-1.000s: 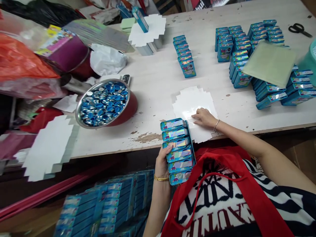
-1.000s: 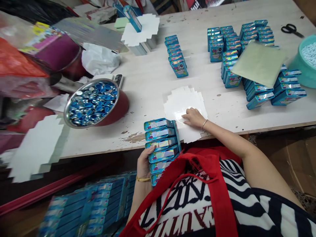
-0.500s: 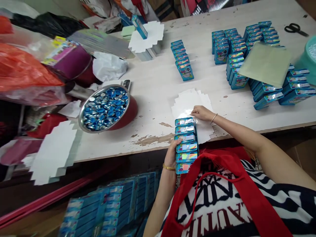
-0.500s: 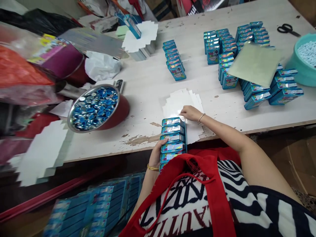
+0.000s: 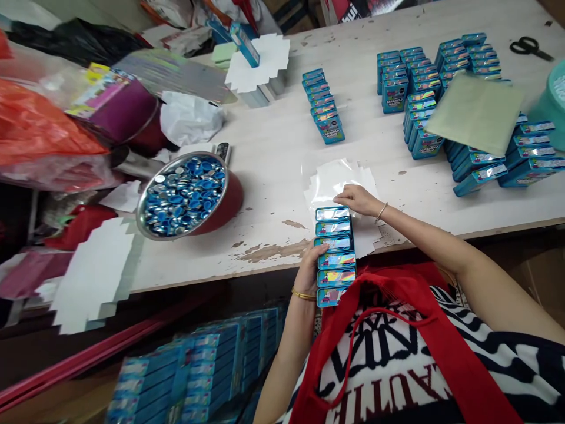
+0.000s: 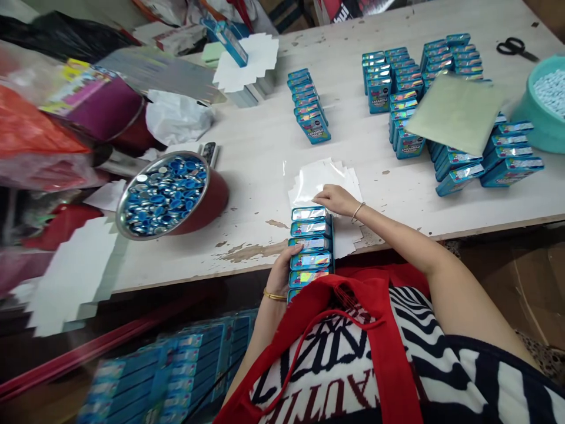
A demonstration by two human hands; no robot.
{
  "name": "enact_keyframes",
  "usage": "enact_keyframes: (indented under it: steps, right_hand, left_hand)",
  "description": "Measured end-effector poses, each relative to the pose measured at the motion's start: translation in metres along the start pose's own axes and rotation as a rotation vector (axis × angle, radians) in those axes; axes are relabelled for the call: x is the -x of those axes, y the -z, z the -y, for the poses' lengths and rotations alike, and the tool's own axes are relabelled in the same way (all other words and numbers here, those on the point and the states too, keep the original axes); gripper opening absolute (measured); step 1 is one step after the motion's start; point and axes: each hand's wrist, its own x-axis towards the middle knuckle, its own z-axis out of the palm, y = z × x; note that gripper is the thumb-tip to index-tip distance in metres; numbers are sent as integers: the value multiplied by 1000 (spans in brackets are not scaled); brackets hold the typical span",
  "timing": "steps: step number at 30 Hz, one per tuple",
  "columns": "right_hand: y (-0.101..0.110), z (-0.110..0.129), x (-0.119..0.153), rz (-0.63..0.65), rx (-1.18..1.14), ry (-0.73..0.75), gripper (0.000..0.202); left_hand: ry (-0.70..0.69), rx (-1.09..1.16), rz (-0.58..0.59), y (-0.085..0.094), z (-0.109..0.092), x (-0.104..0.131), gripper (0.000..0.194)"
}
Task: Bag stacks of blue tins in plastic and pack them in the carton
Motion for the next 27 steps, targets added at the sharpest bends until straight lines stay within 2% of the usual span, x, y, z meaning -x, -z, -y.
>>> enact_keyframes:
  steps: [2,6,13,18,23,27]
  right_hand:
    - [3,2,0,-23,19,29,27]
    - [11,0,0,9,-60,10,29]
    - [21,-31,-1,127,-17,-22,26]
    - [18,-40,-1,86,-50,-2,25]
    - [15,-44,-4,-31,-168,-17,32]
    - [17,-49,-6,2,-229,-52,35]
  left_hand:
    - [-5,-8,6,-1,-1,-1,50]
    - [-69,-30,40,-7,-2,-6,51]
    - [-176,-112,87,-18,-4,-24,52]
    - [-75,-151,123,-20,-7,-30,51]
    - [-176,-259,62,-20,-5,-33,65]
    - [-210,-381,62,-23,-6,-31,77]
